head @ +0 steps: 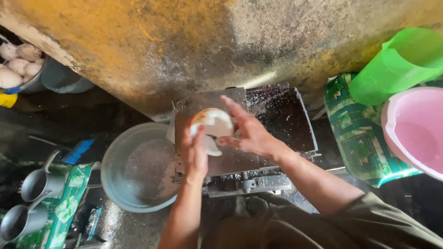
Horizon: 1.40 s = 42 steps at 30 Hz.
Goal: Grating pieces of coconut meat using a mechanical grating machine
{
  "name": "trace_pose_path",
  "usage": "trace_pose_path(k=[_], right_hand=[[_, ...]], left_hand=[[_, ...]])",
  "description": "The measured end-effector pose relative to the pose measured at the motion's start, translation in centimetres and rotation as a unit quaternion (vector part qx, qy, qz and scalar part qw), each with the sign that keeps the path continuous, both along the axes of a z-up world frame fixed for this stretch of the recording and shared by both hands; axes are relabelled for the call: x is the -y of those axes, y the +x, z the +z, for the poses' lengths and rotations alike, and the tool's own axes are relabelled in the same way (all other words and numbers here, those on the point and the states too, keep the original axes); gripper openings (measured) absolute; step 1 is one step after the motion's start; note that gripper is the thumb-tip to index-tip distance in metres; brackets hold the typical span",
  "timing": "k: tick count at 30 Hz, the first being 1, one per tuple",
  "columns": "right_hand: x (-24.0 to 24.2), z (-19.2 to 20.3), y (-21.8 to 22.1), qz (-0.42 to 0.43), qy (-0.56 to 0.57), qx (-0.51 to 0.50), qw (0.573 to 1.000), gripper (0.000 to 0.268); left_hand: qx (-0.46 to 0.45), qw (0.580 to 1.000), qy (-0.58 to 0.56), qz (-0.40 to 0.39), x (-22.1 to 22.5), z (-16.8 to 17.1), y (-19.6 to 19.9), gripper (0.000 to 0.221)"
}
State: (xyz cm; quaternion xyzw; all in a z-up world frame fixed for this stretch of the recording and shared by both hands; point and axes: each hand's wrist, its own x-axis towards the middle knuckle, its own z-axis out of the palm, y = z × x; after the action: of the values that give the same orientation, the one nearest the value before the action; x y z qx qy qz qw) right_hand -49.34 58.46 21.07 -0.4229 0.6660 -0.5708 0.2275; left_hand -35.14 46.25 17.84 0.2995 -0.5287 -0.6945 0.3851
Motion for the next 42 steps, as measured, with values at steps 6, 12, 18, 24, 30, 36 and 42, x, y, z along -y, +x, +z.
trace_pose_path(k=[6,12,18,24,30,36,42], right_hand=[[-1.0,1.4,-5.8,0.191,0.041,-0.055,0.979,0.069],[-3.7,3.7,-12.5,0.121,0.363,-0.116,0.916,0.056],[-6.0,-0.6,-8.2,0.106,0.408,-0.735,0.530,0.063],[-2.0,-5.3,-10.8,0.132,0.437,-0.483,0.747,0.074],[-0.5,-9.3,-13.1,0.171,0.369,-0.528,0.746,0.066],[1.0,-17.5,-13.3,0.053,0.362,-0.559,0.744,0.046],[-0.3,-13.7,-8.3,-0.208,0.191,-0.685,0.671,0.012]], left_hand=[[0.128,0.966,-0.157,-0.162,0.5,-1.0,0.2,0.066],[0.280,0.889,-0.168,-0.322,3.5,4.3,1.6,0.054],[0.053,0.990,-0.020,-0.126,3.1,-0.4,0.5,0.043],[0.069,0.988,-0.091,-0.102,2.8,-0.5,0.9,0.040],[0.049,0.992,-0.055,-0.104,3.0,-1.2,0.5,0.041],[0.084,0.987,-0.077,-0.110,2.7,-1.2,0.4,0.040],[0.076,0.989,-0.057,-0.112,2.2,-0.6,0.7,0.041]])
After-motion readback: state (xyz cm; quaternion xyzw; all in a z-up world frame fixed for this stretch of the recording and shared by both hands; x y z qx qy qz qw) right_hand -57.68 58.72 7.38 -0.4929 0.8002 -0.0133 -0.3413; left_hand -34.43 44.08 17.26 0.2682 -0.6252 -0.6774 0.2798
